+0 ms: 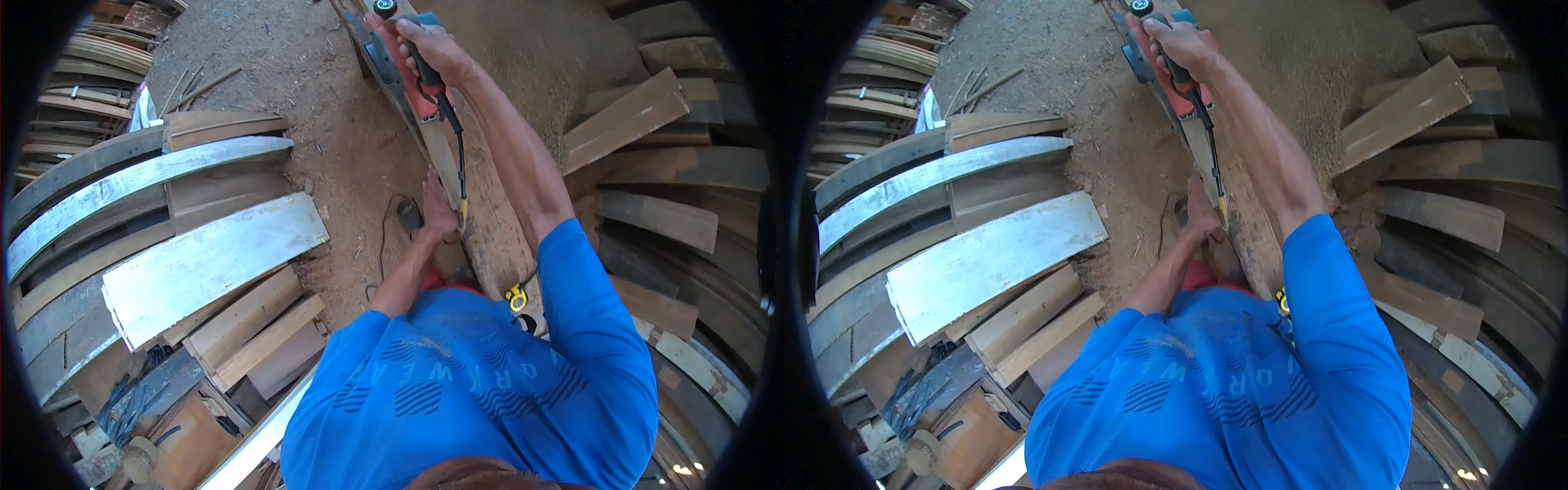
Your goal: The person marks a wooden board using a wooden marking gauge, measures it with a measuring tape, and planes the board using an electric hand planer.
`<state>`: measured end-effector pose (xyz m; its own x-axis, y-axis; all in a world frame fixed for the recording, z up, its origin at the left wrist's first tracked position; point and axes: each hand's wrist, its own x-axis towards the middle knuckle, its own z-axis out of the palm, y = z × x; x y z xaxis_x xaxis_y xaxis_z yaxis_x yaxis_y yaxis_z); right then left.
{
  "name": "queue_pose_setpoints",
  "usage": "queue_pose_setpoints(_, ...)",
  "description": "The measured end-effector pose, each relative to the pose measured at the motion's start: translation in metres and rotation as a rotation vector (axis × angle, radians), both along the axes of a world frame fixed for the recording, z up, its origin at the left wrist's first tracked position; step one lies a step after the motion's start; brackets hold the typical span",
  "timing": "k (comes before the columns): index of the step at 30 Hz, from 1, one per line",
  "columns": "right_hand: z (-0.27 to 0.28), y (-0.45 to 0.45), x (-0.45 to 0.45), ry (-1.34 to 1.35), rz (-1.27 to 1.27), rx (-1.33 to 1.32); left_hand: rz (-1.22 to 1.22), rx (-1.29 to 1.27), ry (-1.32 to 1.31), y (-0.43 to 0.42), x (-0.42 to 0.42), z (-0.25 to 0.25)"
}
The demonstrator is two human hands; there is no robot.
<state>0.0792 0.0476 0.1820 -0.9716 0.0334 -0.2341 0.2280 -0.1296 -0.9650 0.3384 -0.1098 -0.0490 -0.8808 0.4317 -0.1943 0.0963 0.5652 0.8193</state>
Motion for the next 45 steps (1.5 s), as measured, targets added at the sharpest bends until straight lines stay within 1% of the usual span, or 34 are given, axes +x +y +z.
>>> queue_pose_setpoints(2, 0.017, -0.008, 0.035, -0.025, -0.06, 0.062, -0.001, -0.002, -0.04, 0.001, 0.0, -0.001)
queue_pose_setpoints(4, 0.027, -0.015, 0.08, -0.037, -0.068, 0.075, -0.002, -0.001, -0.053, 0.003, -0.01, 0.006)
queue_pose_setpoints(5, 0.034, -0.017, 0.101, -0.035, -0.073, 0.082, 0.008, 0.051, -0.043, 0.003, -0.01, 0.012)
queue_pose_setpoints(7, 0.028, -0.02, 0.15, -0.079, -0.083, 0.13, 0.023, 0.15, -0.022, 0.003, -0.013, 0.023)
queue_pose_setpoints(9, 0.019, -0.026, 0.204, -0.061, -0.073, 0.116, 0.046, 0.238, -0.014, 0.0, -0.01, 0.024)
queue_pose_setpoints(11, 0.012, -0.03, 0.266, -0.059, -0.037, 0.214, 0.068, 0.308, -0.017, -0.003, -0.006, 0.021)
queue_pose_setpoints(14, 0.026, -0.037, 0.359, -0.182, 0.009, 0.241, 0.122, 0.35, -0.02, -0.015, 0.007, 0.008)
queue_pose_setpoints(16, 0.022, -0.04, 0.4, -0.191, -0.014, 0.257, 0.172, 0.349, -0.043, -0.032, 0.024, -0.011)
queue_pose_setpoints(17, 0.017, -0.041, 0.406, -0.175, -0.039, 0.254, 0.195, 0.345, -0.064, -0.042, 0.035, -0.023)
queue_pose_setpoints(19, 0.017, -0.044, 0.391, -0.102, -0.078, 0.201, 0.122, 0.29, -0.102, -0.059, 0.065, -0.039)
queue_pose_setpoints(20, 0.016, -0.046, 0.379, -0.07, -0.096, 0.174, -0.054, 0.205, -0.128, -0.056, 0.072, 0.002)
queue_pose_setpoints(22, 0.012, -0.045, 0.342, -0.067, -0.108, 0.175, -0.422, 0.065, -0.145, -0.053, 0.09, 0.07)
queue_pose_setpoints(23, 0.012, -0.043, 0.319, -0.072, -0.112, 0.178, -0.624, 0.052, -0.296, -0.049, 0.097, 0.082)
queue_pose_setpoints(25, 0.012, -0.041, 0.267, -0.055, -0.129, 0.199, -0.696, 0.386, -0.652, -0.055, 0.123, 0.055)
queue_pose_setpoints(26, 0.012, -0.038, 0.238, -0.075, -0.126, 0.219, -0.587, 0.479, -0.78, -0.058, 0.131, 0.049)
queue_pose_setpoints(28, 0.012, -0.032, 0.181, -0.116, -0.12, 0.26, -0.523, 0.249, -0.631, -0.063, 0.103, 0.062)
queue_pose_setpoints(31, 0.022, -0.03, 0.091, -0.049, -0.162, 0.264, -0.319, 0.216, -0.431, -0.076, 0.063, 0.056)
queue_pose_setpoints(34, 0.033, -0.029, 0.006, -0.035, -0.185, 0.305, -0.154, 0.116, -0.435, -0.089, 0.025, 0.023)
queue_pose_setpoints(37, 0.044, -0.022, -0.08, -0.012, -0.165, 0.347, 0.03, 0.072, -0.354, -0.092, -0.008, 0.023)
queue_pose_setpoints(38, 0.042, -0.021, -0.105, -0.009, -0.177, 0.302, 0.093, 0.058, -0.33, -0.093, -0.014, 0.025)
queue_pose_setpoints(39, 0.04, -0.019, -0.127, -0.004, -0.187, 0.26, 0.102, -0.06, -0.346, -0.095, -0.019, 0.032)
queue_pose_setpoints(40, 0.036, -0.017, -0.138, 0.018, -0.142, 0.2, 0.15, -0.033, -0.337, -0.1, -0.016, 0.034)
queue_pose_setpoints(42, 0.021, -0.005, -0.148, 0.049, -0.071, 0.078, 0.227, 0.013, -0.325, -0.119, -0.013, 0.021)
queue_pose_setpoints(44, 0.018, -0.007, -0.131, 0.04, -0.045, 0.043, 0.286, 0.091, -0.192, -0.145, 0.01, -0.038)
queue_pose_setpoints(45, 0.017, -0.006, -0.114, 0.021, -0.04, 0.026, 0.302, 0.005, -0.201, -0.149, 0.012, -0.014)
